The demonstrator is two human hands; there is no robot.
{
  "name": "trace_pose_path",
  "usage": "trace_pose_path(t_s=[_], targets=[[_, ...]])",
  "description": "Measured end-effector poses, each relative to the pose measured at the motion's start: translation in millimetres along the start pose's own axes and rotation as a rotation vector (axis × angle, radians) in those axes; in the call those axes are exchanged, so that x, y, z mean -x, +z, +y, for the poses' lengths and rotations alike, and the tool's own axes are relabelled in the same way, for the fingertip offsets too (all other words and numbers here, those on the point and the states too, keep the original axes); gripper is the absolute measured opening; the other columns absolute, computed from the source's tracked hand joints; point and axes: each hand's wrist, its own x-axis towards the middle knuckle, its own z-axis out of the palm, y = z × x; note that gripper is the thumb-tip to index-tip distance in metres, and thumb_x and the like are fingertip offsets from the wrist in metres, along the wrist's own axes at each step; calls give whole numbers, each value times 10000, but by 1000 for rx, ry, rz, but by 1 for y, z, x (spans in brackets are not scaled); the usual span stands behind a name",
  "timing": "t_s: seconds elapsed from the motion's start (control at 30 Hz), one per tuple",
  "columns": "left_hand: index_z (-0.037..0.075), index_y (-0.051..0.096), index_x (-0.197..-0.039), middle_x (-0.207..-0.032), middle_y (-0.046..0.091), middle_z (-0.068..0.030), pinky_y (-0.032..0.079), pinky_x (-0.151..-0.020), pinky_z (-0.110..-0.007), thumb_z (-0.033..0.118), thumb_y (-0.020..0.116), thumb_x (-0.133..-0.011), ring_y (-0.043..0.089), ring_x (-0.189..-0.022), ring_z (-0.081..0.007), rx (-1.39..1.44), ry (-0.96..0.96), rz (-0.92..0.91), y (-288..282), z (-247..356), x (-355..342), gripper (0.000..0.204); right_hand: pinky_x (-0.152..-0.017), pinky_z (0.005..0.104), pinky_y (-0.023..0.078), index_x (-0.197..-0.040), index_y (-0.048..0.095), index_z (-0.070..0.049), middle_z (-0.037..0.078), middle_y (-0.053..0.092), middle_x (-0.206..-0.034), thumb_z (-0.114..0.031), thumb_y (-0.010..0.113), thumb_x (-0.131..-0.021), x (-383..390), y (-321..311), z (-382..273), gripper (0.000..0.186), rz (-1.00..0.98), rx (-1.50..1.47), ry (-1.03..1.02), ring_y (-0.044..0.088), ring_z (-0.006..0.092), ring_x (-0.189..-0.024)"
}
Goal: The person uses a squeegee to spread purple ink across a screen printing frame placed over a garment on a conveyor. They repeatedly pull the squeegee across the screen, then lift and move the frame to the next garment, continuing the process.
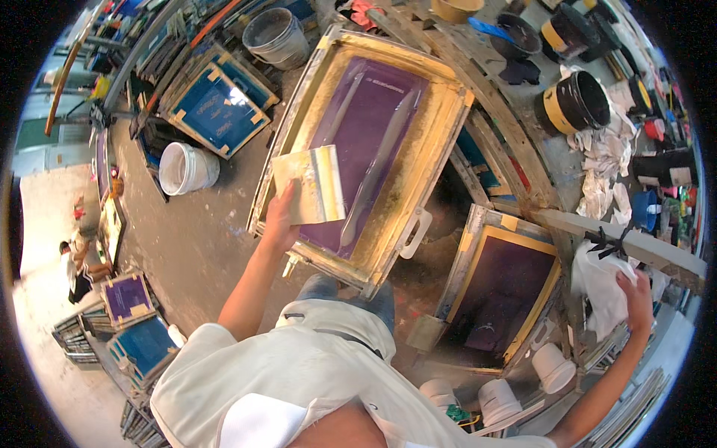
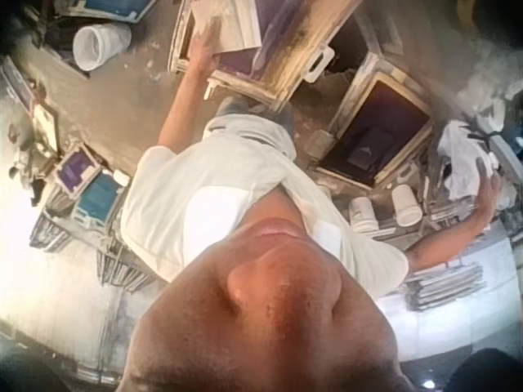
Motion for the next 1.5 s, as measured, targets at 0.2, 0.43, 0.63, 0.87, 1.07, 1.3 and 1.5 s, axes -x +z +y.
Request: trace_pose_path(t_s=[0.2,0.43,0.63,0.87,1.07,1.3,1.5], targets=[[53,547,-1327,-1222,668,-77,554,-928,-379,423,641,-986,673,-1062,-195,75,-143,-54,-4,12,19,512,-1061,373,436,-1382,528,18,147,602,-1307,-258,651,-932,119,34,-55,543,90,-652,-308,586,249,-1199],[31,515,-1372,-1267,651,-99,539,-956,-391,434,647,-978,664,-1091,-211,25,-190,-97,-20,20,36,578,-1070,469,394,-1203,658,-76,199,639,-1197,-136,634,-939,143,194,-64,272,416,567,-908,555,376,-1189],[-35,614,-1249,-1137,690,-104,517,-884,-323,420,711,-942,661,-990,-160,-261,93,-74,-24,31,81,557,-958,324,471,-1435,390,-77,72,575,-1214,-131,578,-945,177,353,-194,527,-215,-762,-279,574,164,-1103],[-39,655,-1189,-1050,701,-86,508,-839,-294,420,730,-930,637,-930,-128,-389,207,-219,5,41,112,532,-842,293,534,-1272,563,9,75,698,-1131,-130,723,-913,235,394,-285,417,41,-765,-625,668,127,-983],[-49,657,-1168,-1037,700,-82,521,-791,-287,401,734,-930,642,-898,-127,-279,150,-360,11,46,137,515,-928,470,499,-1307,524,-86,246,568,-1258,-232,765,-879,243,453,-317,513,632,-230,-955,599,418,-1134],[-46,657,-1165,-1035,699,-96,524,-772,-297,383,751,-916,645,-870,-133,-412,147,-408,-25,49,156,505,-1055,473,422,-1407,485,7,276,487,-1375,-465,806,-808,289,484,-306,827,502,-124,-951,495,443,-1266],[-67,668,-1142,-1041,721,-93,517,-798,-305,325,694,-966,650,-891,-150,-637,300,-525,-50,54,197,430,-737,474,504,-1087,588,15,226,631,-1000,-416,660,-948,304,528,-277,458,663,-257,-843,629,430,-909]])
